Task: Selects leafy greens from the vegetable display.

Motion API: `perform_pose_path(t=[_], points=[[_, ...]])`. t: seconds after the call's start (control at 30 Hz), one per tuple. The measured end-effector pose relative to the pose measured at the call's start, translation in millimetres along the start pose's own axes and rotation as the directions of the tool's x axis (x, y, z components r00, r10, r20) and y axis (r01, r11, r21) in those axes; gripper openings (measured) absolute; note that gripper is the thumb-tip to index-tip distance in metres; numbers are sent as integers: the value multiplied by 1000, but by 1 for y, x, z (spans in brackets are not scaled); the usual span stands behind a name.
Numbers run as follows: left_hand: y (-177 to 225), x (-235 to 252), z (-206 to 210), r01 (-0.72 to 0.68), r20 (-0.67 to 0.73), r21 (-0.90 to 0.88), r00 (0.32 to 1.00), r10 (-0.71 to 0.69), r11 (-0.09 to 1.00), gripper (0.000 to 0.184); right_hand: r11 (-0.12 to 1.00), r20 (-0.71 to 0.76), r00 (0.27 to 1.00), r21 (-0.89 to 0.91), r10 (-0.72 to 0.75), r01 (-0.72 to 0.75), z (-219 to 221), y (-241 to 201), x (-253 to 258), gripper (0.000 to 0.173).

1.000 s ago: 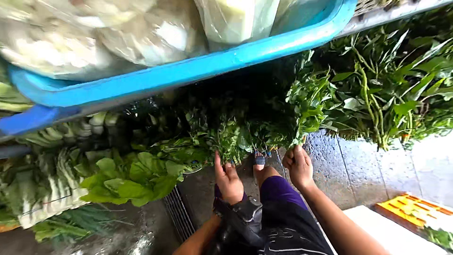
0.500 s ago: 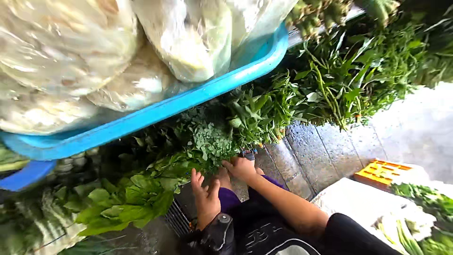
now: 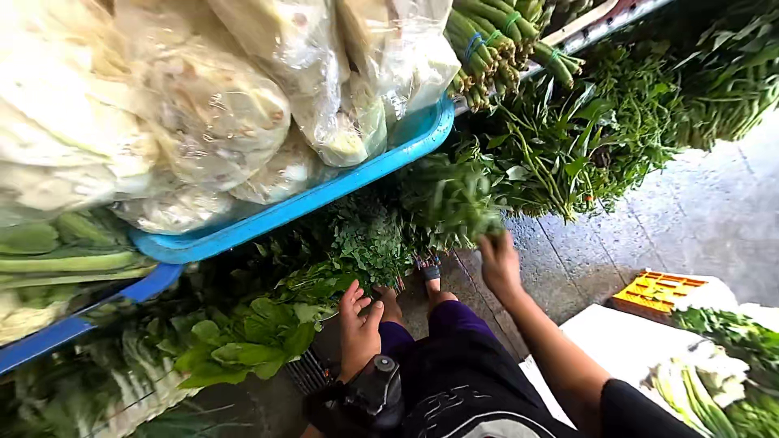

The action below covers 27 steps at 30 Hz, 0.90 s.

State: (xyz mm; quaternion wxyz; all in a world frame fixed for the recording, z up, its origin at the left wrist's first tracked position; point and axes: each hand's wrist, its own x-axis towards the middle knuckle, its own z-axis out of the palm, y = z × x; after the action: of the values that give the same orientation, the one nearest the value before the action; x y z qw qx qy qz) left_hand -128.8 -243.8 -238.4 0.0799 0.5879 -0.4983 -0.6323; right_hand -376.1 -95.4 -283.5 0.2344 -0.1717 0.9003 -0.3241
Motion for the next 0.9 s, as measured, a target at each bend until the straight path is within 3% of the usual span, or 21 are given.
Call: perform_pose_path(t=[0.1, 0.17, 0.23, 0.33, 0.43, 0.47, 0.53, 0.57, 0.63, 0.67, 0.7, 0.73, 0.8, 0.9], points=[[2, 2, 13, -26, 51, 1, 998, 26, 1000, 70, 972, -194, 953, -23, -233, 233, -30, 13, 9, 43], [0, 2, 24, -39, 64, 3, 997, 38, 999, 68, 971, -214, 948, -102, -235, 218, -19, 32, 33, 37], [-3, 4, 35, -25, 45, 4, 999, 25, 1000, 65, 972, -27, 996, -220, -89, 81, 5, 56, 65, 37], [-4, 2, 54, 1, -18, 4, 1000, -1, 1000, 59, 924, 239, 966, -382, 101, -2, 35, 80, 105, 44], [-5, -5, 87, 7, -57, -21, 998, -9, 1000, 51, 823, 385, 899, -566, 209, 52, -1, 35, 103, 56], [-6, -8, 100, 18, -53, -36, 998, -20, 999, 50, 807, 430, 884, -580, 182, 116, -22, 15, 95, 54], [-11, -3, 129, 1, -64, -55, 998, -4, 998, 48, 790, 493, 862, -482, -114, 380, -42, -26, 87, 41], [-17, -1, 143, -16, -81, -70, 997, 10, 997, 46, 773, 532, 791, -350, -302, 529, -36, -39, 85, 33], [-24, 2, 167, -29, -99, -124, 995, 17, 992, 45, 669, 637, 532, -35, -557, 743, 6, -48, 98, 31], [-24, 4, 177, -18, -98, -145, 995, 4, 989, 45, 580, 693, 396, 39, -602, 814, 34, -47, 113, 39], [-25, 7, 185, -11, -98, -162, 995, -5, 987, 45, 497, 733, 309, 46, -606, 866, 59, -41, 131, 50], [-27, 10, 191, -17, -100, -177, 995, -1, 984, 43, 442, 757, 285, 6, -588, 897, 78, -29, 150, 61], [-33, 10, 198, -30, -84, -226, 996, 12, 974, 34, 418, 772, 346, -115, -533, 901, 89, 10, 185, 70], [-36, 9, 205, 3, 6, -322, 1000, -1, 947, 26, 403, 781, 432, -253, -451, 880, 63, 49, 229, 66]])
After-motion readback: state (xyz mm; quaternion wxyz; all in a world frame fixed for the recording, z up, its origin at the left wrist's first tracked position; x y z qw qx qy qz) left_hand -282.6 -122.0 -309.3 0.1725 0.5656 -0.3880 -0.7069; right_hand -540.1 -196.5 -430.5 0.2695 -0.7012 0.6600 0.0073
